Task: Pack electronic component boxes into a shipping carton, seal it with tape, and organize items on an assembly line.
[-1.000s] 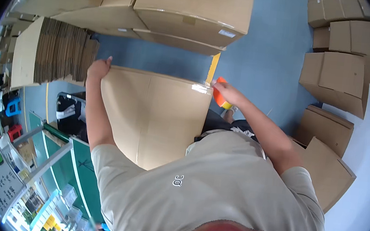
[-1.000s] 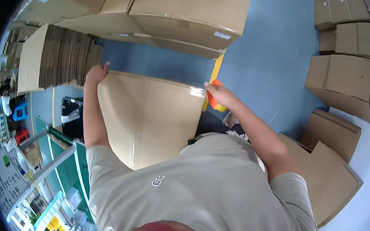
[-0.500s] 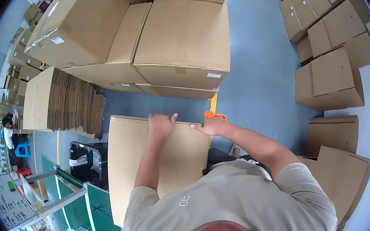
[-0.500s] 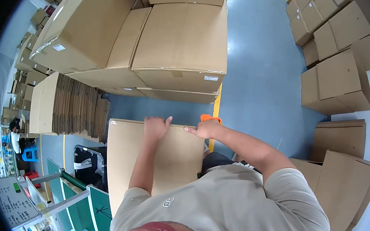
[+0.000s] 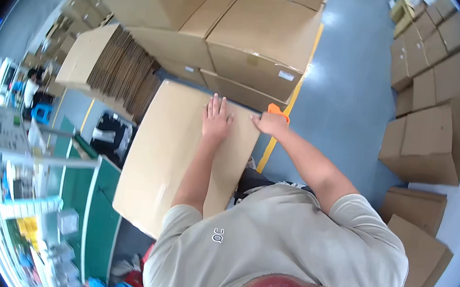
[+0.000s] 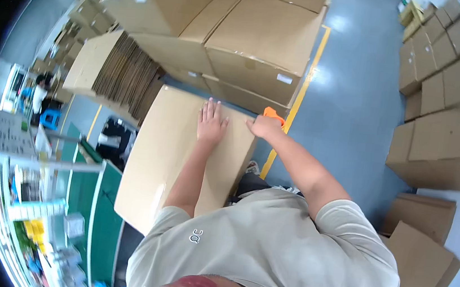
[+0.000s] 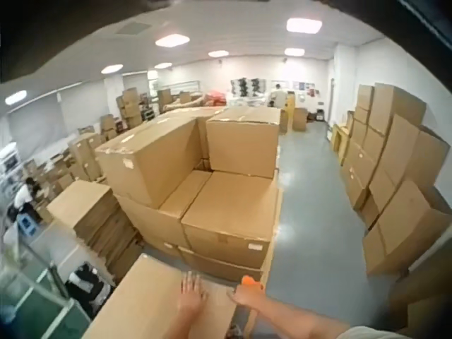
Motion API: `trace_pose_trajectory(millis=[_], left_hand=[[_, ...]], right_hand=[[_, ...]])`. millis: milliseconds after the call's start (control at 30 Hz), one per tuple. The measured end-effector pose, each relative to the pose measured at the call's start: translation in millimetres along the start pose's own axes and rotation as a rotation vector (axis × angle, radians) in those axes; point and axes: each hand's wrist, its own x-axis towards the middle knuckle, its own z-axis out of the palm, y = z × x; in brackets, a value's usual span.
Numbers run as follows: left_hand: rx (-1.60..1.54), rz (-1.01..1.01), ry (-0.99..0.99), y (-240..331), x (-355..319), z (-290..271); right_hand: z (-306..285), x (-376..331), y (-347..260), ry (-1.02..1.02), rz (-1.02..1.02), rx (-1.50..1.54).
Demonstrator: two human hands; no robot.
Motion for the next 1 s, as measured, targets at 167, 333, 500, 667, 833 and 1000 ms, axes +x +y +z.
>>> trace_pose_trajectory(millis=[167,333,500,667,833,1000], left_hand=[[0.060,-0.321,-0.104,-41,-185,-78],[0.199,-0.579,-0.089,-31,-374,-143],[0.231,-0.732,-0.086,-14,-468,-158],[0.216,-0.733,-0.027,-16,-468,-155],[-0.162,-0.476,0.120,-29,-489,-169],[-0.582,-0.311,0.305,-77,-546,-207]], right_hand=[[53,0,74,0.287,-0.181,0.375],[105,-41,114,0.398,-0.336,0.845],[91,-167,0,0.327,-0.507,0.951],[93,-231,-136,-0.044,-1.014,0.567],[158,-259,-336,-0.225,-1.366,0.193],[248,-238,-592,-0.334,-1.369,-0.199]])
